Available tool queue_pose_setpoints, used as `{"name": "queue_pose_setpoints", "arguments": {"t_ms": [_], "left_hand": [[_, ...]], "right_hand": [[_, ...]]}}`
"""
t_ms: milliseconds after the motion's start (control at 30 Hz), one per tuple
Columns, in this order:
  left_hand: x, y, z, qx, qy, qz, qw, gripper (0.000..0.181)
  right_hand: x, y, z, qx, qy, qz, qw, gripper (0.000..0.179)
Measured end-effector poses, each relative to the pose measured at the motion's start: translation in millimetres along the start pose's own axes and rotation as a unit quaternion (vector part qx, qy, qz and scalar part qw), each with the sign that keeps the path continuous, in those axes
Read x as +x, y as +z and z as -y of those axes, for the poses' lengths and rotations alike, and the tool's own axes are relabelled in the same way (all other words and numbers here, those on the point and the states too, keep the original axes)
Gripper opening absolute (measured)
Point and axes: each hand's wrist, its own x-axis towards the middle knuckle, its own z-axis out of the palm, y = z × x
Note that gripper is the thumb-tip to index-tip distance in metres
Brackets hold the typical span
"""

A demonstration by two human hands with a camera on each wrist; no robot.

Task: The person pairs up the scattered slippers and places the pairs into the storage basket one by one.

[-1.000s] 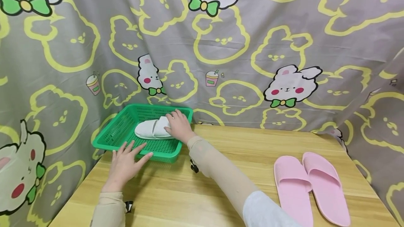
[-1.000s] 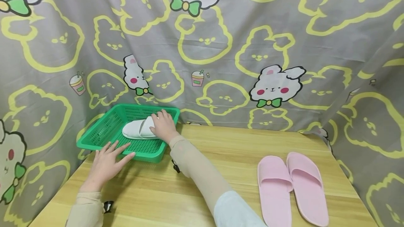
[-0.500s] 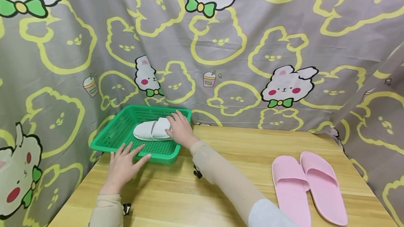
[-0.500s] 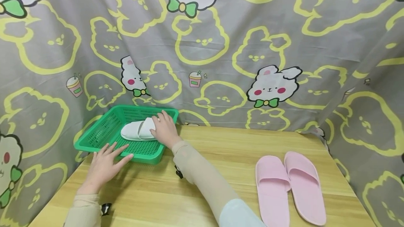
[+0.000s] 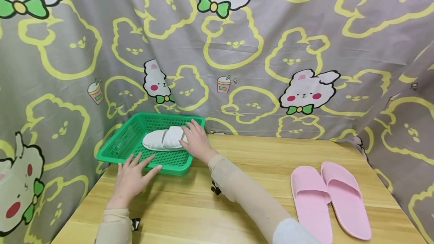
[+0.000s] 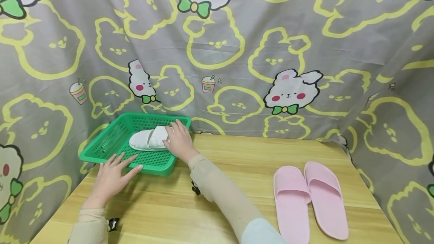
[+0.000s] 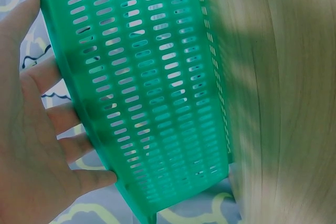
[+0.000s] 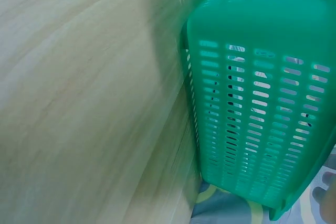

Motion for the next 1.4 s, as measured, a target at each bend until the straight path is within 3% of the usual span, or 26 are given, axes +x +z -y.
{"name": "queue_pose_setpoints", "arguments": {"t_ms": [567, 800, 1067, 1400], "left_hand": [[0.0, -2.7, -2.3, -0.006, -0.002, 0.009, 0.9999, 0.066], [-0.1, -2.1, -2.3, -0.009, -0.001, 0.008, 0.9999, 0.066], [-1.1, -1.9, -1.7, -0.010, -0.002, 0.013, 0.9999, 0.067], [-0.4, -0.3, -2.1, -0.015, 0.000, 0.008, 0.9999, 0.066]], "right_hand": [[-23.1, -6.4, -9.6, -0.008, -0.003, -0.009, 0.9999, 0.051], [-33.4, -13.0, -12.7, -0.015, 0.012, 0.037, 0.9991, 0.050], [-46.4, -22.8, -19.0, 0.017, 0.035, 0.104, 0.9938, 0.057], [-62.8, -39.3, -28.5, 0.034, 0.040, 0.113, 0.9923, 0.062]]}}
